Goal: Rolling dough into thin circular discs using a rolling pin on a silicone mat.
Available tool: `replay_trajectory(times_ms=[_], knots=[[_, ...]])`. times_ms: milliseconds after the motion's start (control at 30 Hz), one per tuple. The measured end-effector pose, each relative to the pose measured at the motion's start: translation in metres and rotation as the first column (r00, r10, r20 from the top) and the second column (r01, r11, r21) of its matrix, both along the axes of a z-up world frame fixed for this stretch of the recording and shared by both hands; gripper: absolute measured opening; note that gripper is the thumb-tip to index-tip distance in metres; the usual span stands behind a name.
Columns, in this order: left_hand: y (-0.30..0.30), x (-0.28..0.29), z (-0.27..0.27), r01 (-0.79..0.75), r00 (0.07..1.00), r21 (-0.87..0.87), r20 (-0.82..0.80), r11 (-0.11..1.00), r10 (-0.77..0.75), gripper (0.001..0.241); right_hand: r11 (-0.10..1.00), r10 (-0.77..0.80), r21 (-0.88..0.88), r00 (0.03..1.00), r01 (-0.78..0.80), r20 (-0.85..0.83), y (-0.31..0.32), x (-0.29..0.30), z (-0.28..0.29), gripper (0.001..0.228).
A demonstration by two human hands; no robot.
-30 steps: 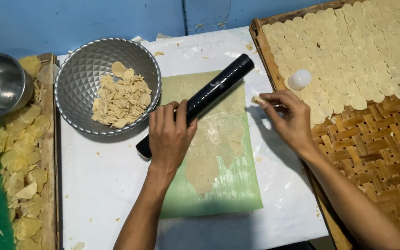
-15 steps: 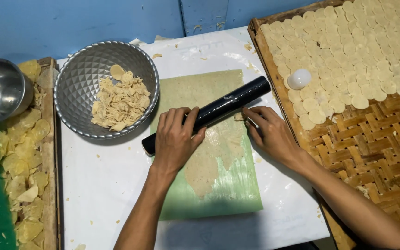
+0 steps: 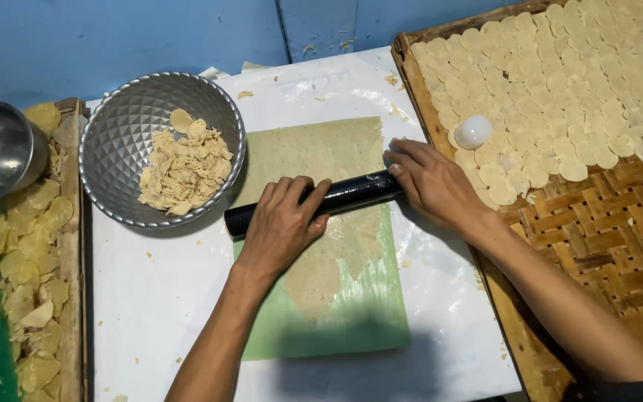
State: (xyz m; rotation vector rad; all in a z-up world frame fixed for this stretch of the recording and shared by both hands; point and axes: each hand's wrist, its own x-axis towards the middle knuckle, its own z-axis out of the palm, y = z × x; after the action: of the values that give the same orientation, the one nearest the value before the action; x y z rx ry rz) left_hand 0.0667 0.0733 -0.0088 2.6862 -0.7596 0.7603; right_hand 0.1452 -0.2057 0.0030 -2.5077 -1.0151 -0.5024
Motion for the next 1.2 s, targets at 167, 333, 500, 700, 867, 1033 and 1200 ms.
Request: replay_trajectory(times_ms=[167, 333, 500, 700, 867, 1033, 1200], knots=[[0.001, 0.001, -0.004, -0.006, 0.996, 0.001, -0.092, 1.000, 0.007, 0.042, 0.998, -0.022, -0.066, 0.999, 0.024, 0.037, 0.001, 0.004, -0.016, 0.039], [-0.003, 0.012, 0.007, -0.053, 0.990, 0.060, -0.125, 0.997, 0.060, 0.050, 0.987, -0.095, -0.140, 0.992, 0.084, -0.077, 0.014, 0.011, 0.012, 0.048], [-0.012, 0.025, 0.031, -0.155, 0.940, 0.142, -0.282, 0.978, 0.190, 0.078, 0.954, -0.217, -0.264, 0.931, 0.140, -0.292, 0.022, 0.031, 0.016, 0.062], [-0.006, 0.069, 0.006, -0.306, 0.890, 0.245, -0.269, 0.920, 0.368, 0.077, 0.946, -0.261, -0.282, 0.893, 0.161, -0.366, 0.024, 0.067, 0.006, 0.068], [-0.018, 0.084, 0.009, -0.350, 0.908, 0.175, -0.179, 0.920, 0.379, 0.068, 0.951, -0.285, -0.201, 0.917, 0.234, -0.279, 0.031, 0.084, 0.004, 0.066], [-0.021, 0.056, 0.018, -0.149, 0.989, -0.048, -0.030, 0.988, 0.148, 0.052, 0.967, -0.255, -0.071, 0.949, 0.245, -0.187, 0.028, 0.081, 0.001, 0.064], [-0.013, 0.054, -0.001, -0.042, 0.981, 0.090, -0.187, 0.995, 0.059, 0.050, 0.952, -0.306, -0.128, 0.873, 0.278, -0.380, 0.021, 0.069, 0.016, 0.074]])
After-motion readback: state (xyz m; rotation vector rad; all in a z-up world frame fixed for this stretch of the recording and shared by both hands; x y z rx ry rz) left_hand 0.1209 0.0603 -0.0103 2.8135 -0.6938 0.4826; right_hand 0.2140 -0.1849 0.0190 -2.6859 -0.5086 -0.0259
